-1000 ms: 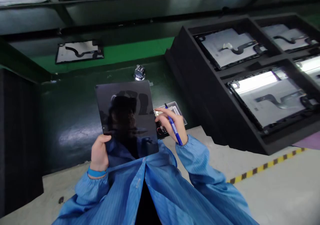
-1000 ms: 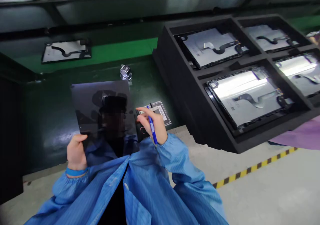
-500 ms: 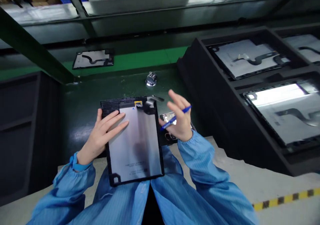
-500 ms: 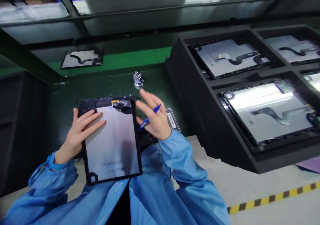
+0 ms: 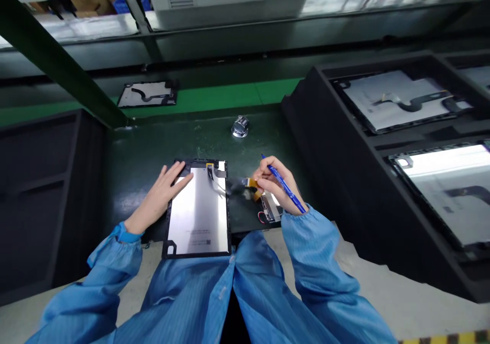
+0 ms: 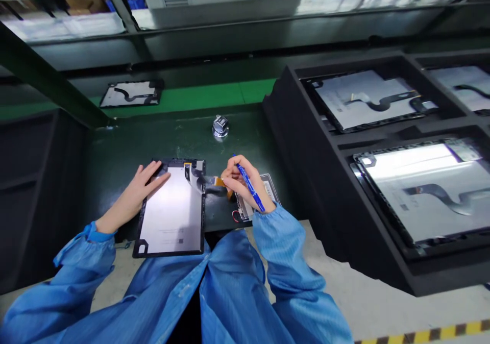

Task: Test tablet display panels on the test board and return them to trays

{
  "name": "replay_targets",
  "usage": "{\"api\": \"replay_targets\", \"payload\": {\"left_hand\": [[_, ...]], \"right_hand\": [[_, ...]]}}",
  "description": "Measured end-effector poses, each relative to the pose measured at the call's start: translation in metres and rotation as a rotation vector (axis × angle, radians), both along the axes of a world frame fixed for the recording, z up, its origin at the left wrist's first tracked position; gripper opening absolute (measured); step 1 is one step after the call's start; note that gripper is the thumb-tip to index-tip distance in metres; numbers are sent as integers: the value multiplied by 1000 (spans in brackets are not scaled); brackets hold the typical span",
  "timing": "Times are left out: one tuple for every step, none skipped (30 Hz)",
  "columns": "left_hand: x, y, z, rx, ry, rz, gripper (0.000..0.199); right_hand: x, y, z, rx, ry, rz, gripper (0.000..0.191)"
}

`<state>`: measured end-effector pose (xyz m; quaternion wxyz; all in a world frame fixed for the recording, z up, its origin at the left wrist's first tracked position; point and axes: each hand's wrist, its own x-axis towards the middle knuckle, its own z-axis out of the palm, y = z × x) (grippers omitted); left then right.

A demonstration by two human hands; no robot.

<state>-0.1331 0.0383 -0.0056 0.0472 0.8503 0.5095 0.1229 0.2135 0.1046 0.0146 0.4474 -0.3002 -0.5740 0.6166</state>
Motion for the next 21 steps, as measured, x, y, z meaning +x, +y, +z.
{"api": "replay_targets", "payload": {"left_hand": [[1,1,5,10,-7,57,62],[5,2,11,31,-36,112,60],[11,2,19,59,-94,159,57],[20,3,26,83,-178,188,53],[32,3,32,95,-279,197,48],[46,3,37,87,-385,188,42],[61,3,40,43,-478,168,36],[75,2,41,-26,-556,139,29],[88,2,41,-123,-619,109,22],[99,1,40,-227,-667,89,18],[107,1,38,-319,-703,81,16],[113,0,36,-392,-729,86,17],[116,0,34,-441,-748,99,18],[117,-1,33,-468,-760,110,18],[116,-1,33,-479,-771,108,18],[114,-1,34,-485,-784,95,19],[112,-1,35,-493,-796,74,20],[110,-2,35,-501,-804,53,21],[109,-2,36,-504,-808,38,22],[108,-2,37,-502,-803,36,23],[108,-2,37,-496,-790,45,23]], "right_hand": [[-2,-4,3,11,-10,1,32],[-5,-7,6,38,-36,-6,31],[-9,-11,8,79,-78,-11,29],[-13,-14,9,127,-132,-12,27],[-18,-16,9,178,-192,-10,24],[-22,-19,9,224,-250,-3,23],[-26,-21,8,262,-298,7,21],[-29,-22,6,291,-332,18,19],[-32,-23,4,313,-348,28,18],[-34,-24,2,330,-350,34,16],[-35,-25,1,341,-342,42,14],[-36,-26,-1,345,-334,51,13],[-37,-27,-2,347,-329,61,13],[-37,-27,-3,345,-329,75,13],[-38,-27,-3,340,-331,91,13],[-38,-28,-3,332,-335,106,14],[-38,-27,-3,324,-338,118,15],[-38,-27,-3,317,-338,123,15],[-39,-27,-3,312,-335,125,16],[-39,-27,-2,307,-329,124,16],[-40,-27,-2,302,-321,127,17]]}}
